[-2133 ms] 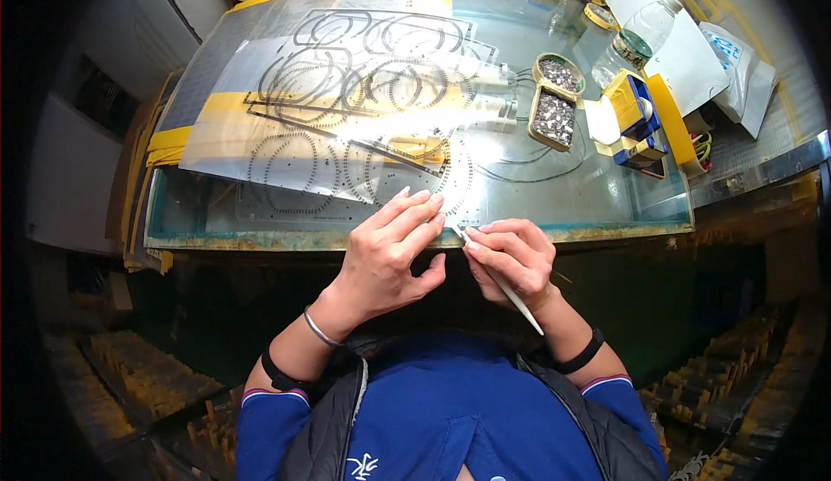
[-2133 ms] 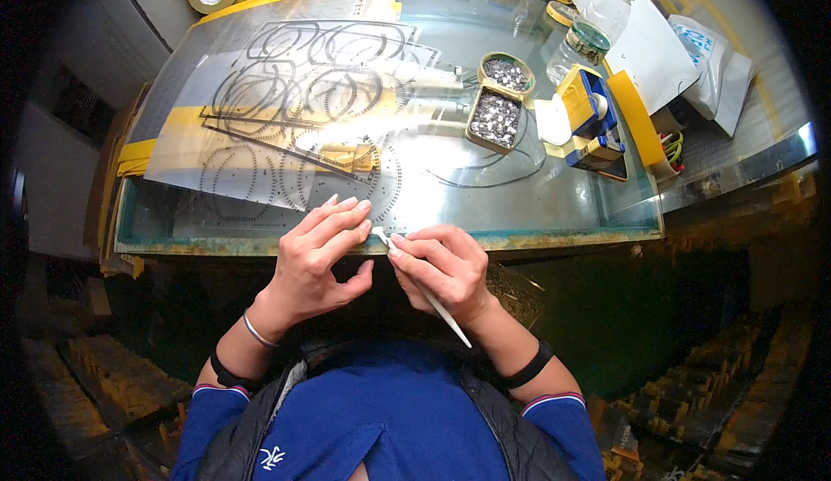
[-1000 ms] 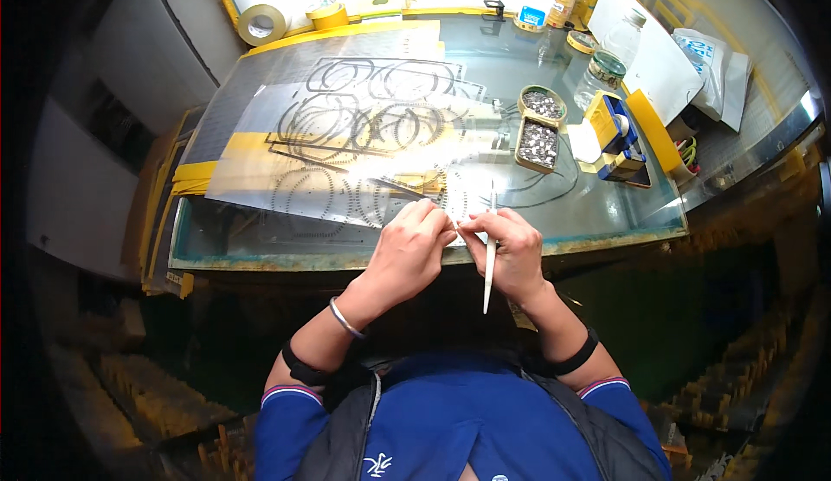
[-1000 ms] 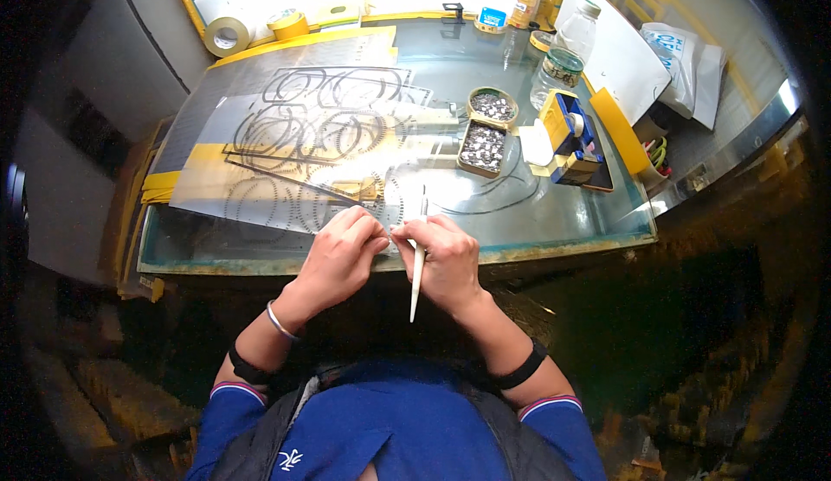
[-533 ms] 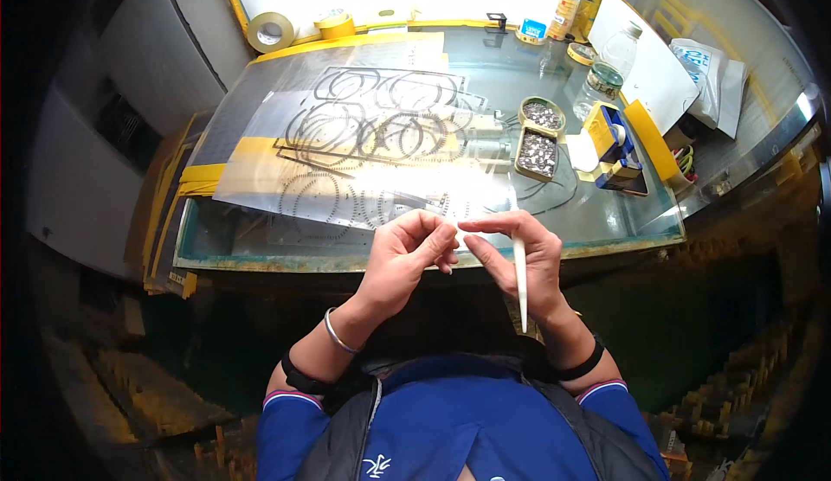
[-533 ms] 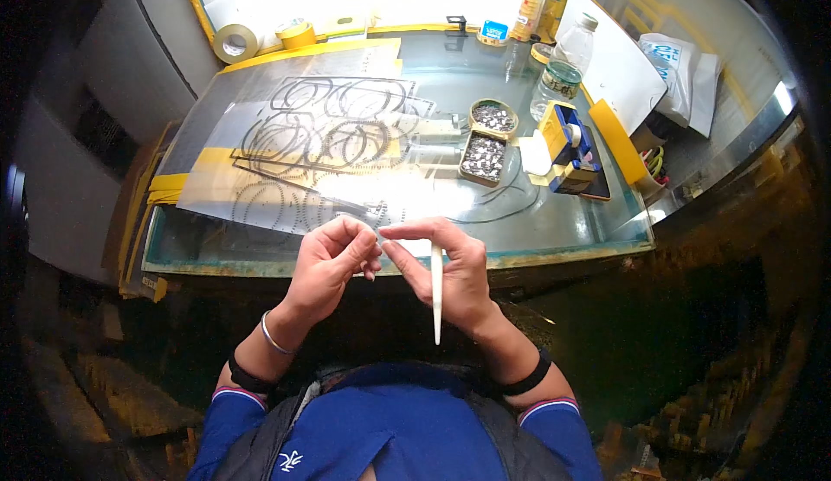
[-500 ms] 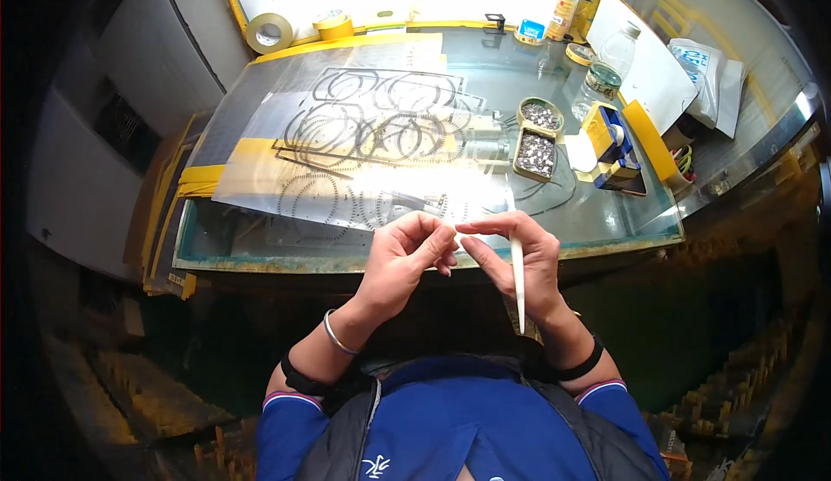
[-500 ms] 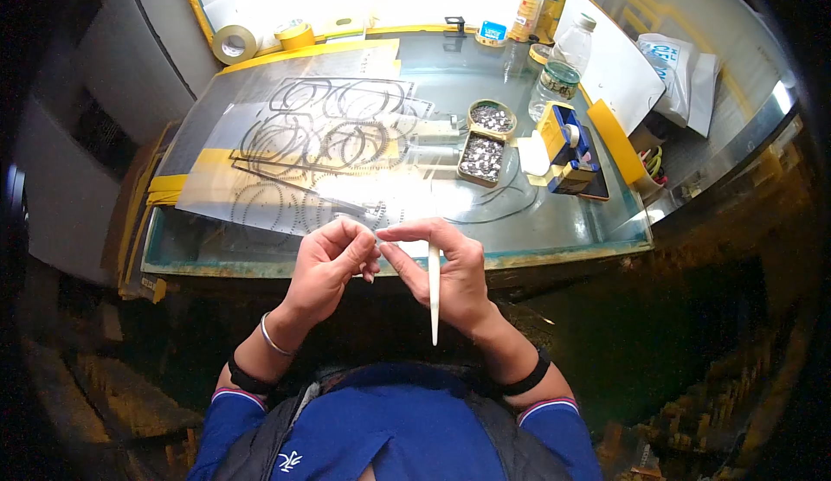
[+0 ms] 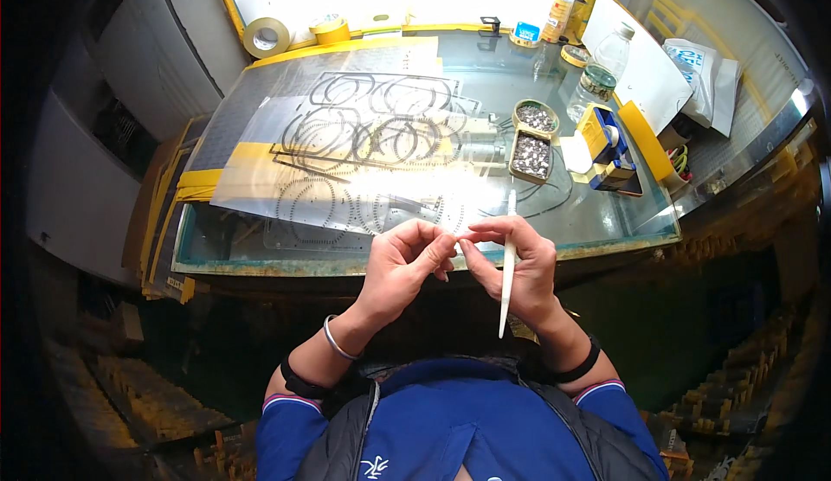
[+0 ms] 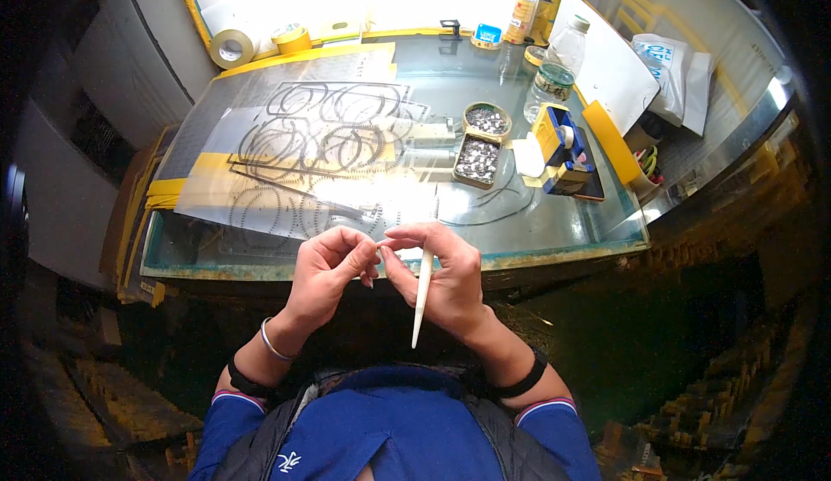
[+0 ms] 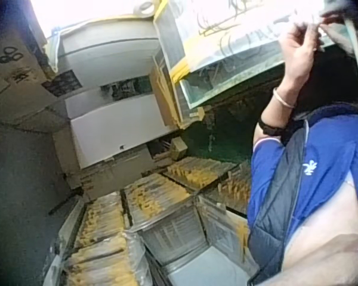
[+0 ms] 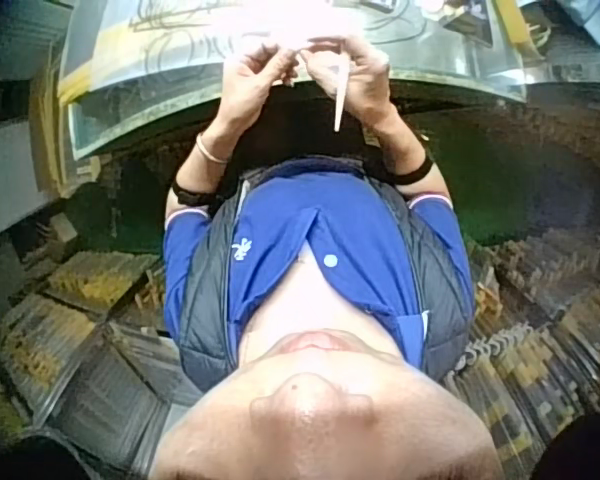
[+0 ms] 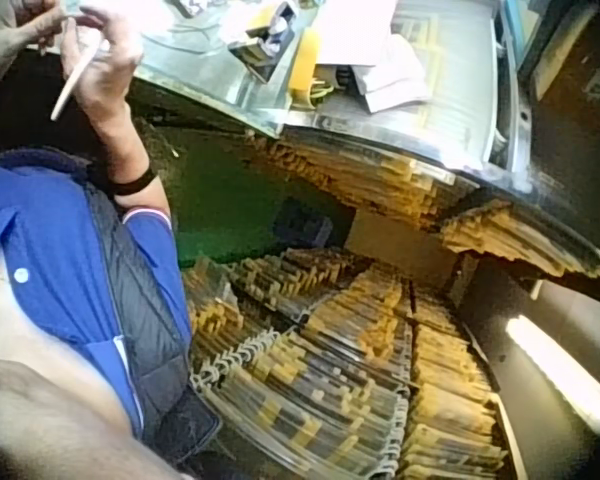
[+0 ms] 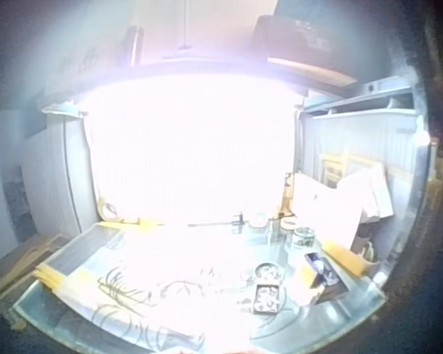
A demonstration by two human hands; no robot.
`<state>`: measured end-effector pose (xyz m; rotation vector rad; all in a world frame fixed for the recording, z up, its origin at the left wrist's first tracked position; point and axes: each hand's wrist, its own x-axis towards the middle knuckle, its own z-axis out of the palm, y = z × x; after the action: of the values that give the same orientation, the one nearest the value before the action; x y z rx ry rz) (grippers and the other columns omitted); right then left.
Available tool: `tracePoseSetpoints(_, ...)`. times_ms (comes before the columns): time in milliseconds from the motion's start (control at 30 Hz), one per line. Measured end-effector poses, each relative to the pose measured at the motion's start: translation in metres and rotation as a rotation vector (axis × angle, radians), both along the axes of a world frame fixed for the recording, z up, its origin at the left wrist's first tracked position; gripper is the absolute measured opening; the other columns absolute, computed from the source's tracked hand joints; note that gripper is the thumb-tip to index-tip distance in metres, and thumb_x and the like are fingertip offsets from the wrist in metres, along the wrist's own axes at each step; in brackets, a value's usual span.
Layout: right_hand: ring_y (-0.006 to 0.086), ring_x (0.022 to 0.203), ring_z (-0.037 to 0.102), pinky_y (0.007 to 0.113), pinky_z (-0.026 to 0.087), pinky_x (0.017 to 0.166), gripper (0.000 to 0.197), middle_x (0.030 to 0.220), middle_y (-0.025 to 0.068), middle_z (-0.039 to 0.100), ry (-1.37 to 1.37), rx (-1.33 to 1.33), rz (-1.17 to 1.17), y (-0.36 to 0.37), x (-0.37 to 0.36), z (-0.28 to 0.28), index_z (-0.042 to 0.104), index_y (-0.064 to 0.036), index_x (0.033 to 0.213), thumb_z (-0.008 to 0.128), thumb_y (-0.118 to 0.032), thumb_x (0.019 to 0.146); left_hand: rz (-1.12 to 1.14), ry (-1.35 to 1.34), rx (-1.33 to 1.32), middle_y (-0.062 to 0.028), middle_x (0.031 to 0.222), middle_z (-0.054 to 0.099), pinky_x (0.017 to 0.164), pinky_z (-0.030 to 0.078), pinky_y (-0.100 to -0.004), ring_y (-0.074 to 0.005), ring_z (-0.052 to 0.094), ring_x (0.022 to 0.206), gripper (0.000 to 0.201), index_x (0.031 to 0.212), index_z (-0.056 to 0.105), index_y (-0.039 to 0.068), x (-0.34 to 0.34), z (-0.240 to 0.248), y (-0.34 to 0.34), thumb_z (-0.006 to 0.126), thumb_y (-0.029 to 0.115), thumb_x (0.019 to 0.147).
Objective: The person is using a thin tool to precisely position and assemble small metal components on a transparent template.
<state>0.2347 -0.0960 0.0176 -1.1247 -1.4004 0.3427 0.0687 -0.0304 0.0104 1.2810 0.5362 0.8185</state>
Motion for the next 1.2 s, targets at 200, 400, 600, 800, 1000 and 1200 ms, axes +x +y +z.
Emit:
tracePoseSetpoints(200,0.016,0.083,0.072,0.027,0.057,0.073,0.025,0.087,0.01,0.072,0.222,-0.108,-0.044,-0.004,-0.004,0.001,0.062,-0.0018,0.101,0.076,-0.001,0.08,0.338,0.167,0.677,-0.0075,0.084,0.068,0.063,0.054,-0.0248,-0.0124,0.067,0.073,0.009,0.096,0.07,-0.003,0.001,0.009,-0.007,0.07,0.003,0.089)
tracePoseSetpoints(400,0.0155,0.082,0.072,0.027,0.057,0.073,0.026,0.087,0.0089,0.07,0.143,0.035,-0.053,-0.003,-0.004,-0.001,0.061,-0.0018,0.099,0.077,0.0,0.079,0.431,0.189,0.937,-0.0126,0.084,0.071,0.062,0.055,-0.0255,-0.0161,0.069,0.07,0.017,0.096,0.074,-0.001,0.009,0.019,-0.011,0.074,-0.005,0.079)
tracePoseSetpoints(600,0.0162,0.082,0.072,0.027,0.057,0.07,0.026,0.087,0.0075,0.068,0.079,0.067,-0.064,-0.003,-0.004,-0.003,0.061,-0.0027,0.097,0.079,0.0,0.078,0.386,0.245,0.885,-0.0128,0.084,0.071,0.063,0.056,-0.0247,-0.0158,0.07,0.071,0.015,0.097,0.074,-0.001,0.008,0.022,-0.01,0.073,-0.002,0.082)
tracePoseSetpoints(800,0.0167,0.081,0.073,0.027,0.057,0.068,0.026,0.085,0.0081,0.068,0.029,0.072,-0.079,-0.002,-0.004,-0.002,0.062,-0.0034,0.095,0.079,0.0,0.076,0.234,0.243,0.598,-0.01,0.087,0.072,0.065,0.055,-0.0223,-0.0104,0.068,0.075,0.015,0.101,0.074,-0.001,0.005,0.022,-0.009,0.07,0.002,0.087)
tracePoseSetpoints(1000,0.0174,0.073,0.072,0.028,0.055,0.064,0.026,0.081,0.0084,0.068,-0.021,0.099,-0.118,0.0,-0.002,-0.007,0.063,-0.0053,0.092,0.081,-0.002,0.073,0.179,0.229,0.436,-0.0069,0.088,0.072,0.064,0.054,-0.0201,-0.0072,0.066,0.076,0.014,0.1,0.074,-0.002,0.004,0.022,-0.008,0.07,0.003,0.088)
tracePoseSetpoints(1200,0.0191,0.07,0.069,0.03,0.053,0.064,0.025,0.077,0.0067,0.069,-0.068,0.106,-0.136,-0.001,-0.002,-0.005,0.063,-0.0068,0.089,0.081,-0.003,0.072,0.168,0.25,0.406,-0.0065,0.088,0.073,0.064,0.053,-0.0187,-0.0062,0.066,0.075,0.014,0.1,0.073,-0.003,0.004,0.024,-0.009,0.07,0.003,0.088)
